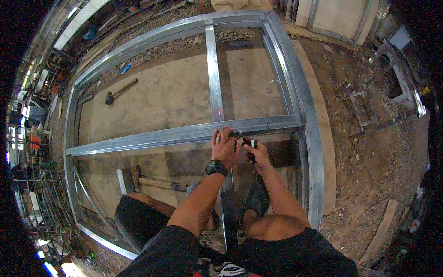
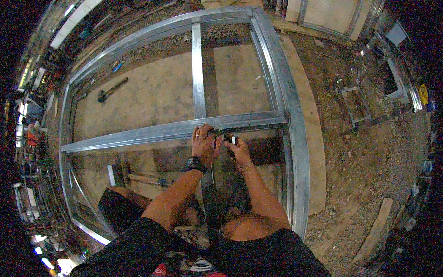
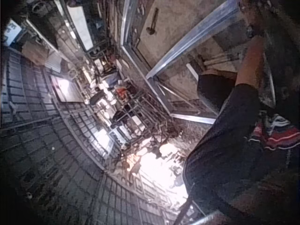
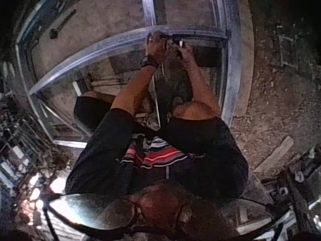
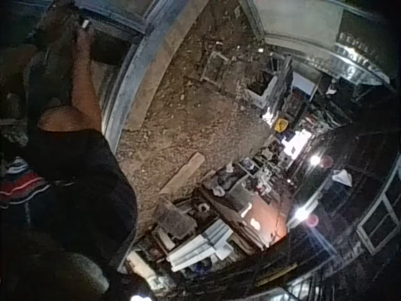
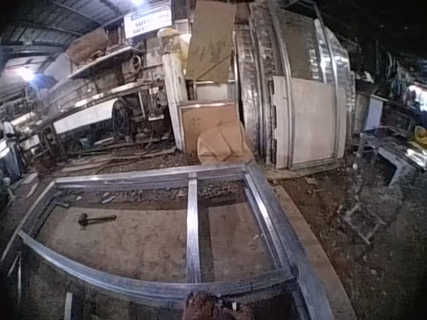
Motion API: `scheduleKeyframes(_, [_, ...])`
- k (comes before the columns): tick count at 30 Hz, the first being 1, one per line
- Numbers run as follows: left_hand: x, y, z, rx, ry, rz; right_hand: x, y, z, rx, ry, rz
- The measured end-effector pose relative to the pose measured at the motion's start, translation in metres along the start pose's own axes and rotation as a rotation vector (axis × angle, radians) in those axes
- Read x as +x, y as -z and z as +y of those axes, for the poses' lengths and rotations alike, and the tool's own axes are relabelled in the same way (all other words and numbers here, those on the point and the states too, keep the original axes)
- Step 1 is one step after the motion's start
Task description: The person sits on the floor and uses a small tool to fasten or adjust a metal frame section. Another person briefly joins to assist with the same frame area. The task involves aligning and securing metal components.
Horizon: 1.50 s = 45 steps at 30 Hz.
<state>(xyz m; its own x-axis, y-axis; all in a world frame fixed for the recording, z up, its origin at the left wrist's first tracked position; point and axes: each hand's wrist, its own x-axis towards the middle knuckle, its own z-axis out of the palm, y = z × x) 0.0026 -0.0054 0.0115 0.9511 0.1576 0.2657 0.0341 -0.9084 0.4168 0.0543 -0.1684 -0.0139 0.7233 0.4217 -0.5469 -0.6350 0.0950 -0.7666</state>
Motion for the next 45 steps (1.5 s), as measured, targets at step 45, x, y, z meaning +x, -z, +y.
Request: scheduleKeyframes(45, [0.035,0.009,0.016,0.285,0.386,-0.291,0.022,-0.016,-0.003,0.230,-0.030,0.193])
